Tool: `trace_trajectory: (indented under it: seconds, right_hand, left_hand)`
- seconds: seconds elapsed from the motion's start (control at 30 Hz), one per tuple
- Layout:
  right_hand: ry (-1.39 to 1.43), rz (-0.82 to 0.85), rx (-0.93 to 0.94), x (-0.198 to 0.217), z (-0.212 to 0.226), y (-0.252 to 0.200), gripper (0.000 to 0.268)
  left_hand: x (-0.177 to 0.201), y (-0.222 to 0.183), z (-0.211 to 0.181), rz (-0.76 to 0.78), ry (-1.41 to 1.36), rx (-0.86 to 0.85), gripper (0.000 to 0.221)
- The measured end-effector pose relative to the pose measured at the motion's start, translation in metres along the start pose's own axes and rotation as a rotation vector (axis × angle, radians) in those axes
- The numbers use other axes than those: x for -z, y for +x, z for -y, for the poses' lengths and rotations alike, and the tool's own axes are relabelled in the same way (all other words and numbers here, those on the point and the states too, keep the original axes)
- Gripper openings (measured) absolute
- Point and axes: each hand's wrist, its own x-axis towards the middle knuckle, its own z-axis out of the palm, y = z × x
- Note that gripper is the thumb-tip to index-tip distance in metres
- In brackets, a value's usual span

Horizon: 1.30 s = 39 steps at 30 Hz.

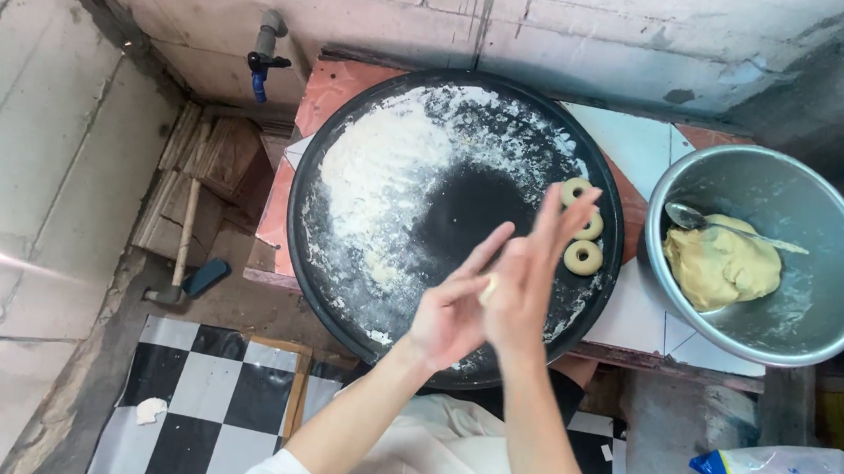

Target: Shaping dough into donut rings and placing them on a floured tray

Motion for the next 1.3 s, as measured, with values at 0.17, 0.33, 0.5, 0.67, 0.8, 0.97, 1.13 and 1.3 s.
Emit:
trace_trajectory:
  seconds: [0.17,0.33,0.5,0.67,0.8,0.97,1.13,1.3]
  right_hand:
    - [-0.079,0.066,0.118,-0.025,0.067,-0.022,0.065]
    - [-0.396,0.015,0.267,-0.011,0.009,-0.003,0.069]
    - [-0.326,0.244,0.153,-0.023,0.037,-0.026,0.087]
    - [-0.278,0.285,0.042,-0.023,0.037,-0.027,0.088]
    - [-0.306,0.09,0.03,-0.027,0.001,-0.008,0.074]
    - [-0.386,0.091,0.088,-0.037,-0.006,-0.008,0.073]
    - [-0.426,0.214,0.155,-0.042,0.019,-0.022,0.075]
    - [-0.279,0.214,0.146,-0.038,-0.006,-0.004,0.075]
  left_hand:
    - [0.011,0.012,-0.017,0.035,-0.317,-0.09,0.086]
    - [0.012,-0.008,0.015,-0.056,-0.292,0.13,0.061]
    - [0.03,0.017,-0.014,0.098,-0.313,-0.069,0.105]
    - [0.024,-0.008,0.003,0.063,-0.156,0.059,0.084]
    - [0.017,-0.004,-0.023,0.084,0.07,-0.122,0.107]
    - [-0.001,-0.014,0.006,0.289,0.351,-0.725,0.061]
    - [0.023,-0.01,-0.045,-0.064,-0.11,-0.087,0.097]
    - [0.08,-0.011,0.018,-0.21,-0.018,-0.019,0.074]
